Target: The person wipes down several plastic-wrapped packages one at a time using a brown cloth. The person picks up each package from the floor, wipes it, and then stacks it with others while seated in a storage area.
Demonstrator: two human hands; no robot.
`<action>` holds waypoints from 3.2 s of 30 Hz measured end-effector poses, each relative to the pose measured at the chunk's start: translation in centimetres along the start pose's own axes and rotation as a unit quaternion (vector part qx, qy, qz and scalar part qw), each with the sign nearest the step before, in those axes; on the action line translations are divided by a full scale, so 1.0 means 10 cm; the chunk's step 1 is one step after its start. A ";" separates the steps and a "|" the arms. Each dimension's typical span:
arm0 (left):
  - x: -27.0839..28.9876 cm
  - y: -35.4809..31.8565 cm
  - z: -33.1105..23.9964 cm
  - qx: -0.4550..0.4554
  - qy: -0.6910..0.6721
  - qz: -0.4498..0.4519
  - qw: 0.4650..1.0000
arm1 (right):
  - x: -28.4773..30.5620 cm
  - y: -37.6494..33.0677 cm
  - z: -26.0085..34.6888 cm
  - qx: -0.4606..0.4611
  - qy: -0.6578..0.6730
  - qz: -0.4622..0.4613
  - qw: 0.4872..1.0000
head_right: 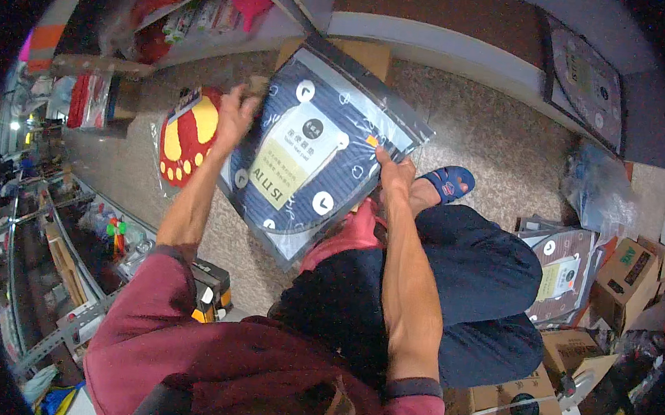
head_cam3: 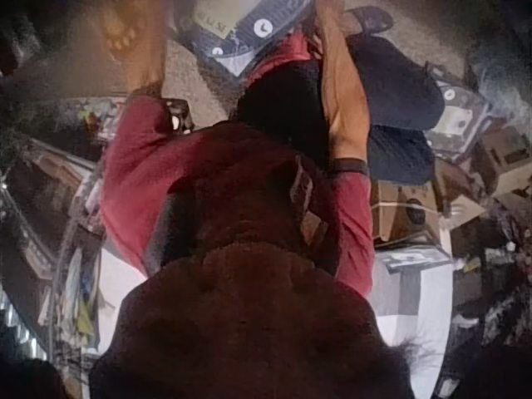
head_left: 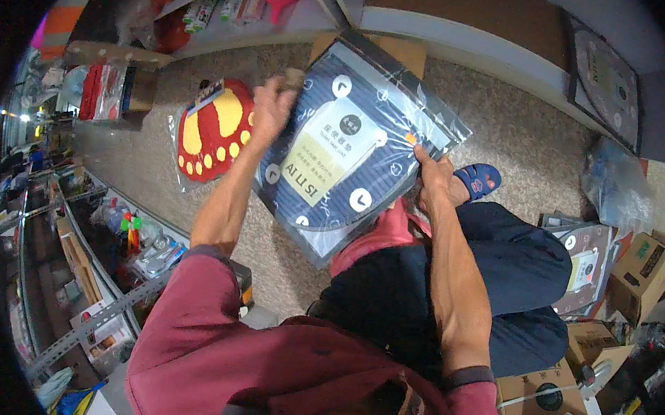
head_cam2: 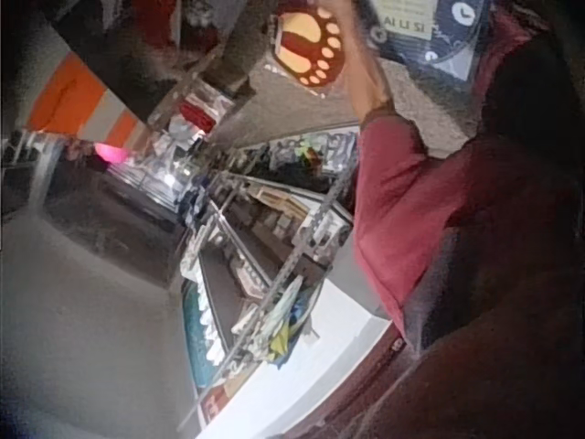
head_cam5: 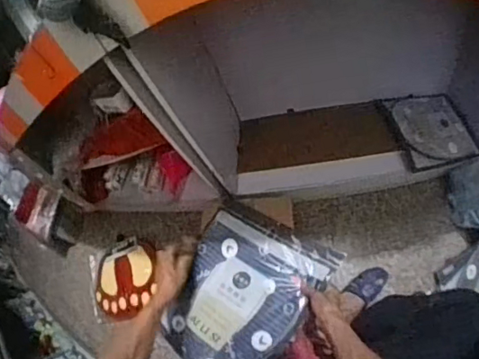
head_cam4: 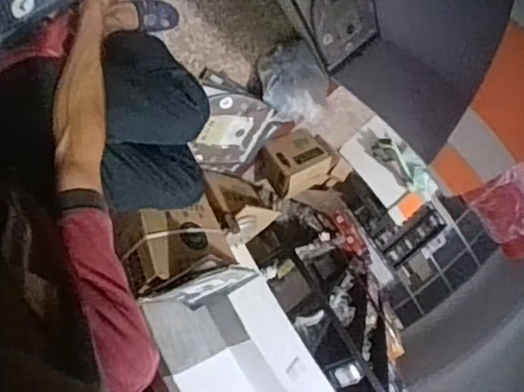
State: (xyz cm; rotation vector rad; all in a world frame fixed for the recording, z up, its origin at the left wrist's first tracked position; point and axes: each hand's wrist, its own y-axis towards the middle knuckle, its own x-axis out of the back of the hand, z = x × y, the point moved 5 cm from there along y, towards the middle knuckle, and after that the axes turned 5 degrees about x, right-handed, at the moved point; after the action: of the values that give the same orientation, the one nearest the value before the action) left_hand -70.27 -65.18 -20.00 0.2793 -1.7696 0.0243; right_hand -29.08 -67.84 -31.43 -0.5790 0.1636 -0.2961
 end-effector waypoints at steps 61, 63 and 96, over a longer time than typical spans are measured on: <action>-0.13 -0.91 -1.71 -0.152 -0.053 0.077 0.984 | 0.86 0.10 0.67 -0.007 0.063 -0.104 0.993; -0.18 -1.25 -1.89 -0.202 -0.055 0.108 0.972 | 1.01 0.16 0.74 0.024 0.038 -0.115 0.992; 0.86 0.54 0.80 0.271 -0.248 -0.060 0.928 | 1.39 0.53 0.69 -0.006 0.022 -0.140 0.990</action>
State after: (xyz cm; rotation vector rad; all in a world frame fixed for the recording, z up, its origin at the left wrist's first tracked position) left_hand -80.64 -62.78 -12.71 0.8558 -2.2226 0.3894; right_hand -13.08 -64.55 -29.69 -0.6074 0.1257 -0.5808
